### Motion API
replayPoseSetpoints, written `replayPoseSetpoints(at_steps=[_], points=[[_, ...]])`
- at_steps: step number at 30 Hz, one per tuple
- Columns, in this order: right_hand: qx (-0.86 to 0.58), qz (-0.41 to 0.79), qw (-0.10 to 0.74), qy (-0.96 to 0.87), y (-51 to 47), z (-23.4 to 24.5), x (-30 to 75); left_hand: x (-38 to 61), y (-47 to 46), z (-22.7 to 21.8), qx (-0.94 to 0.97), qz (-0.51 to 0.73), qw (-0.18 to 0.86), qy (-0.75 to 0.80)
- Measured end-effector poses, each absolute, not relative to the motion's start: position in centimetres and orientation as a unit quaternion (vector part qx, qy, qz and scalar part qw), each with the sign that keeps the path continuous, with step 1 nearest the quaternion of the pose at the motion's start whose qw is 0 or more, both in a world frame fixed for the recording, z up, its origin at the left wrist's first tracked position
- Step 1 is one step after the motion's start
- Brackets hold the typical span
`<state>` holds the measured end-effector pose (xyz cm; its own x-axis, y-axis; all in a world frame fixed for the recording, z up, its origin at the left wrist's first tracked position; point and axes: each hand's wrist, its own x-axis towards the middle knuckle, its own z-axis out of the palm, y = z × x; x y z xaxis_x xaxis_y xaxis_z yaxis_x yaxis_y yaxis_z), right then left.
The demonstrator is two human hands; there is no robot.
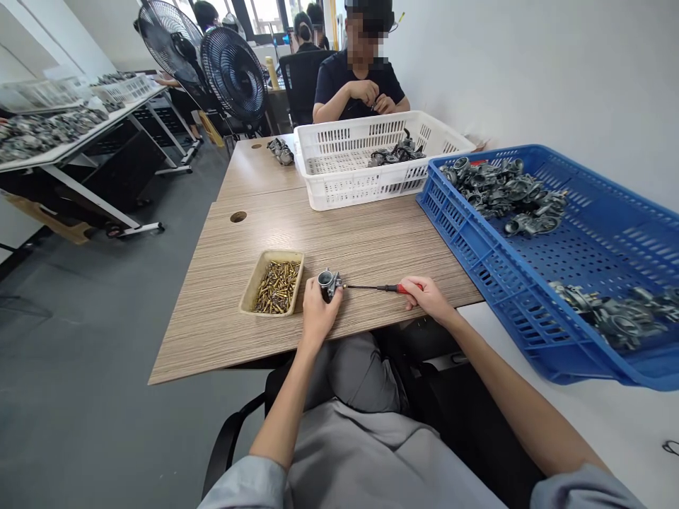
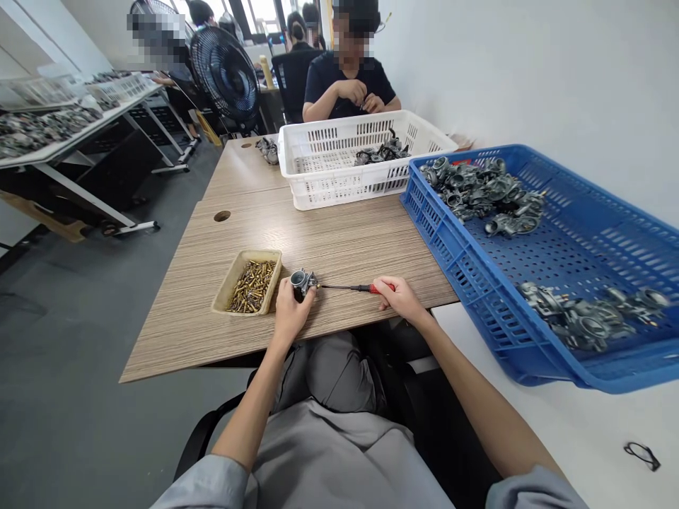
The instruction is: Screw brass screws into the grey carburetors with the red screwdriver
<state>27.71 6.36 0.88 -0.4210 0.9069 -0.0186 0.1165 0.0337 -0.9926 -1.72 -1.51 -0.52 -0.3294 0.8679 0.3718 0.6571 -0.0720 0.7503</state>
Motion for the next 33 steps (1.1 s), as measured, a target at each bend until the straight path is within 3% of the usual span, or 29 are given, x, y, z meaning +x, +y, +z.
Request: replayPoseSetpoints(at_steps=[33], points=[[-0.412, 0.575, 0.33, -0.625, 6.52, 0.67, 28.02, -1.65, -1.65, -0.19, 0.559, 0.465, 0.112, 0.677]])
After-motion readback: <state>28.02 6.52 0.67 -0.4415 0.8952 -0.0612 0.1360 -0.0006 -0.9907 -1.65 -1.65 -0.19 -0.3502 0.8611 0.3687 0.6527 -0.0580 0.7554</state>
